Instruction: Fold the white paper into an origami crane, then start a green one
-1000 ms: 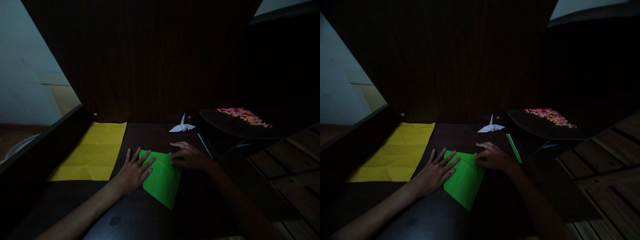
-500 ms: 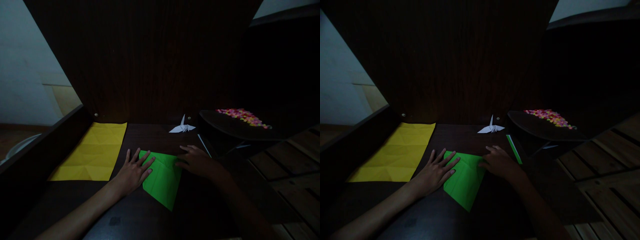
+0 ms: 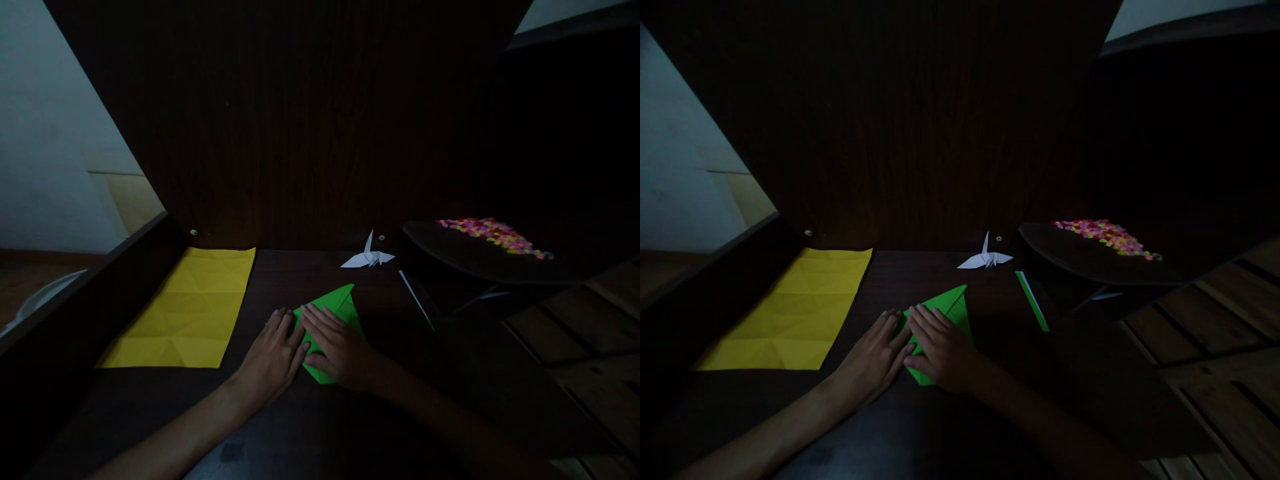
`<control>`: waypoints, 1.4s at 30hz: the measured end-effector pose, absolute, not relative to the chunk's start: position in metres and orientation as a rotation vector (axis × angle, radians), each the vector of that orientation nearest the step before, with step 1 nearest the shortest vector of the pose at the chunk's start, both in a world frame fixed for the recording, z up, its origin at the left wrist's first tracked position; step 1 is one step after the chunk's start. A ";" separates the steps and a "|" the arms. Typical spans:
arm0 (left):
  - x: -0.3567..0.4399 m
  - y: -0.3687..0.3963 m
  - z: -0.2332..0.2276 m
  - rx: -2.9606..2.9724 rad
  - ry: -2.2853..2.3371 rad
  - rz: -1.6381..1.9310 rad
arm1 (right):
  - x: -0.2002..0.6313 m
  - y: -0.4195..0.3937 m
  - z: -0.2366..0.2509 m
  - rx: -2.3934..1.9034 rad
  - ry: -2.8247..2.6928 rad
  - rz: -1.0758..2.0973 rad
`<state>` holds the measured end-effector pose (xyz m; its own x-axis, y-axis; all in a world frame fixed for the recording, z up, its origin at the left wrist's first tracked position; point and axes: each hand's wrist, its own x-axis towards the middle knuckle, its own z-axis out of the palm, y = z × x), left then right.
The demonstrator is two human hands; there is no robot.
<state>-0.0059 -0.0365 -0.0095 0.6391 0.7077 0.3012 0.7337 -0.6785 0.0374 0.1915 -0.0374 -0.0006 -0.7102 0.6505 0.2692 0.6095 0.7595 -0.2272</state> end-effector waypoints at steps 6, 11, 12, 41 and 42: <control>-0.006 -0.037 -0.014 -2.862 -1.150 -0.472 | 0.197 -0.029 -0.014 -0.994 -2.568 0.260; -0.007 -0.036 -0.015 -2.881 -1.153 -0.420 | 0.207 -0.020 -0.010 -1.120 -2.632 0.321; -0.006 -0.036 -0.015 -2.883 -1.156 -0.416 | 0.209 -0.017 -0.009 -1.156 -2.646 0.334; -0.015 -0.035 -0.003 -3.058 -1.204 -0.399 | 0.249 0.008 -0.015 -1.437 -2.340 -0.050; -0.015 -0.035 -0.006 -3.046 -1.187 -0.409 | 0.245 0.004 -0.011 -1.344 -2.360 -0.022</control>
<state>-0.0152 -0.0353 -0.0062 0.7112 0.6812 0.1734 0.6433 -0.7302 0.2302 0.2448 0.0043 -0.0106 -0.4428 0.8182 0.3667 0.8250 0.5320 -0.1909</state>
